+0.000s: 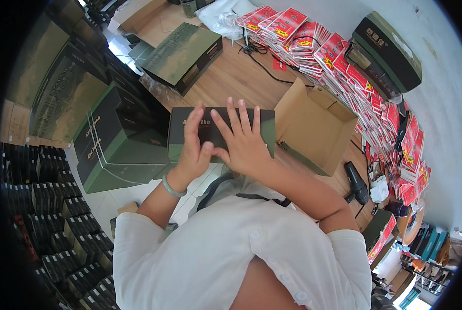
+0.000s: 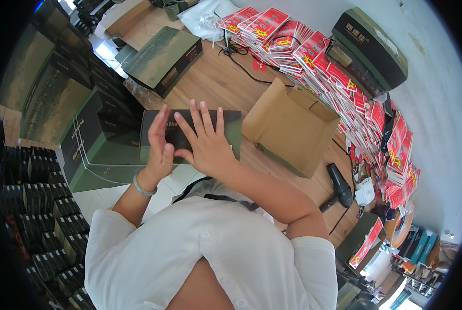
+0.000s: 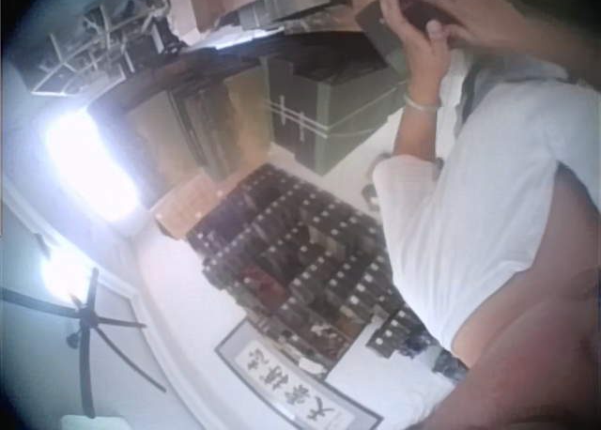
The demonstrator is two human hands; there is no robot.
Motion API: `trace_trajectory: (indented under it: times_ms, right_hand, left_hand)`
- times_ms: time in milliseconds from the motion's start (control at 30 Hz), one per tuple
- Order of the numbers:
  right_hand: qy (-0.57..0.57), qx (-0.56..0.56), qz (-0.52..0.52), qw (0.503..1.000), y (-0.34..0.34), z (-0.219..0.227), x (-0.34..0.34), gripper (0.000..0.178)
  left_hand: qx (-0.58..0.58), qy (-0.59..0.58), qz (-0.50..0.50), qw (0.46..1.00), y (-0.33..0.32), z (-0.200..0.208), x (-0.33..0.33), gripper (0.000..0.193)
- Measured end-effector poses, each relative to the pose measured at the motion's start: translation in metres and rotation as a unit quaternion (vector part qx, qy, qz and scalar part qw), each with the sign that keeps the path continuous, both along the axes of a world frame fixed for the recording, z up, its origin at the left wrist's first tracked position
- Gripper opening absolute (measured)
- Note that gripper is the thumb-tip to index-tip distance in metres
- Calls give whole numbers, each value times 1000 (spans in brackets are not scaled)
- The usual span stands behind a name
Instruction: The person packs items into green cardboard boxes. They place tissue paper and small red packets inside, then use a hair dryer to heat and affix shipping labels to the box exteriors before stacking the finished packages.
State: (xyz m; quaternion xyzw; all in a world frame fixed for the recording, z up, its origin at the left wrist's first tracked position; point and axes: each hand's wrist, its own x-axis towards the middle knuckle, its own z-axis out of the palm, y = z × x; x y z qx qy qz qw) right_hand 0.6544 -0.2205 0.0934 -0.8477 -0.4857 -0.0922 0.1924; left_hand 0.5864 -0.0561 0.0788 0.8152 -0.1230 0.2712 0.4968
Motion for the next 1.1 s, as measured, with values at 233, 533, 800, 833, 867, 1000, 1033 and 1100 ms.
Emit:
trace_trajectory:
  times_ms: [233, 533, 800, 833, 867, 1000, 1033, 1100]
  right_hand:
    - [314, 434, -131, 834, -39, -14, 31, 58]
    - [696, 343, -190, 601, -70, -61, 36, 83]
    - [747, 297, -169, 570, -47, -30, 50, 89]
    - [741, 308, -157, 576, -46, -32, 52, 89]
    - [740, 316, -160, 572, -45, -35, 54, 90]
    - [738, 357, -134, 557, -48, -41, 47, 92]
    - [754, 381, -103, 525, -50, -39, 43, 93]
    - [748, 431, -89, 496, -51, -32, 32, 94]
  left_hand:
    - [-184, 0, 42, 982, 9, 10, -13, 55]
    - [-517, 452, 189, 702, 89, -6, -55, 74]
    - [-540, 430, -91, 718, 78, -19, -29, 79]
    - [-537, 430, -74, 722, 80, -22, -24, 77]
    - [-536, 421, -67, 729, 81, -26, -20, 75]
    - [-514, 393, -47, 761, 97, -50, -1, 71]
    - [-511, 402, -54, 757, 103, -56, 1, 70]
    - [-512, 403, -90, 753, 113, -67, 2, 69]
